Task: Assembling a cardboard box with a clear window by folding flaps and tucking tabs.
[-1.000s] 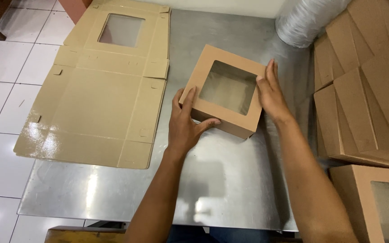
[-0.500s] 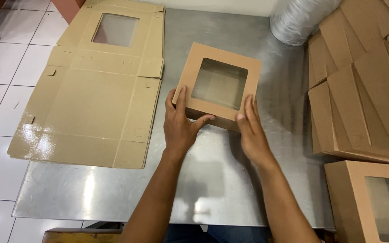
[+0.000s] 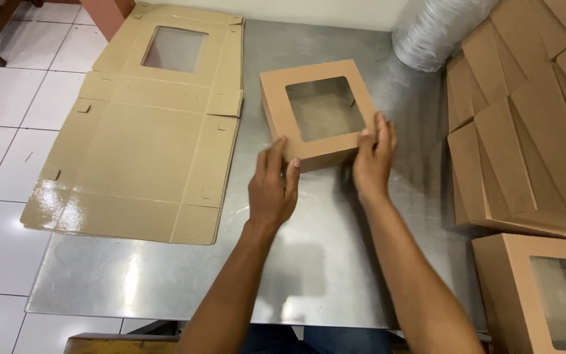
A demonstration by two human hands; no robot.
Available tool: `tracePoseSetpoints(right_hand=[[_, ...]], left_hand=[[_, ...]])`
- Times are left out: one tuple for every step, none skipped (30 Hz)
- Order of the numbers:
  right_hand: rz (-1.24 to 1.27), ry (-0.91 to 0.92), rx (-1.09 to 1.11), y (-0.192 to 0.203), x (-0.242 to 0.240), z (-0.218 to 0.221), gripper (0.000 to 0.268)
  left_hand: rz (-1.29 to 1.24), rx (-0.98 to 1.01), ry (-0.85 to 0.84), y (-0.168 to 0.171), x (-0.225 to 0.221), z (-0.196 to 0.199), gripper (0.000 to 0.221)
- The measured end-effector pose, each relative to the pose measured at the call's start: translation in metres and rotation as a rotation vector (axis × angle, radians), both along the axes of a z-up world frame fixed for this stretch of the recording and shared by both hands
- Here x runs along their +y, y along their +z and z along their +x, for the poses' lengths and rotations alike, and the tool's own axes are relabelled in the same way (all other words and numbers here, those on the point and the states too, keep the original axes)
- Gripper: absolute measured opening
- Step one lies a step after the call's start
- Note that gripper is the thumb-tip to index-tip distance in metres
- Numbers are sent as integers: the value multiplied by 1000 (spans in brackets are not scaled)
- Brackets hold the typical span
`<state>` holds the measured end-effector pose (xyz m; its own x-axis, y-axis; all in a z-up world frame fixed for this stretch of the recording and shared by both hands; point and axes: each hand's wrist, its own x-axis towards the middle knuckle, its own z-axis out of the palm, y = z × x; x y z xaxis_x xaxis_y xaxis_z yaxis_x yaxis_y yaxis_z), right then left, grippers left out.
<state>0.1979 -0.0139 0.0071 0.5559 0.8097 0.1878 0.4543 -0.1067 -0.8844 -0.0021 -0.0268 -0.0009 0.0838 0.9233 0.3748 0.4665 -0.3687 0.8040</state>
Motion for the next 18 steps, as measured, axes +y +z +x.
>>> tracePoseSetpoints(right_hand=[[25,6,-6,-2,9,12,54],[51,12,-12,-5,17,23,53],[67,28,-12,-8,24,33,54],[83,44,-12,-10,31,41,55],[96,61,-10,-12,35,49,56],[96,94,-33,-13,37,56,57],[91,126,-55,-12,37,62,58],[87,157,-76,-11,37,66,59],[81,194,-19,-8,37,70,60],[74,231,39,-4,36,74,60],[70,268,95,-1,35,77,61],[58,304,136,2,34,78,62],[52,341,175,6,35,81,62],[46,378,215,8,36,83,62],[36,384,198,9,37,85,63],[27,390,181,10,38,87,63],[17,395,164,10,38,89,64],[14,377,132,9,38,88,63]], left_hand=[[-95,-21,-31,0,-2,1,47],[-99,-48,-36,0,-2,0,45],[-103,-75,-42,0,-1,0,43],[-106,-102,-48,1,0,0,41],[-90,-113,-25,1,1,0,42],[-75,-124,-3,1,2,-1,45],[-63,-133,18,0,3,-2,47],[-37,-175,44,0,6,-3,55],[-10,-217,68,0,9,-5,63],[18,-260,92,0,11,-7,73],[41,-217,90,0,12,-9,82],[64,-174,88,2,12,-10,92],[93,-133,86,5,14,-11,102],[35,-141,0,8,15,-11,104],[-28,-148,-88,11,13,-11,107],[-90,-154,-176,13,12,-11,110],[-95,-124,-180,16,11,-11,110],[-100,-94,-184,17,11,-11,110]])
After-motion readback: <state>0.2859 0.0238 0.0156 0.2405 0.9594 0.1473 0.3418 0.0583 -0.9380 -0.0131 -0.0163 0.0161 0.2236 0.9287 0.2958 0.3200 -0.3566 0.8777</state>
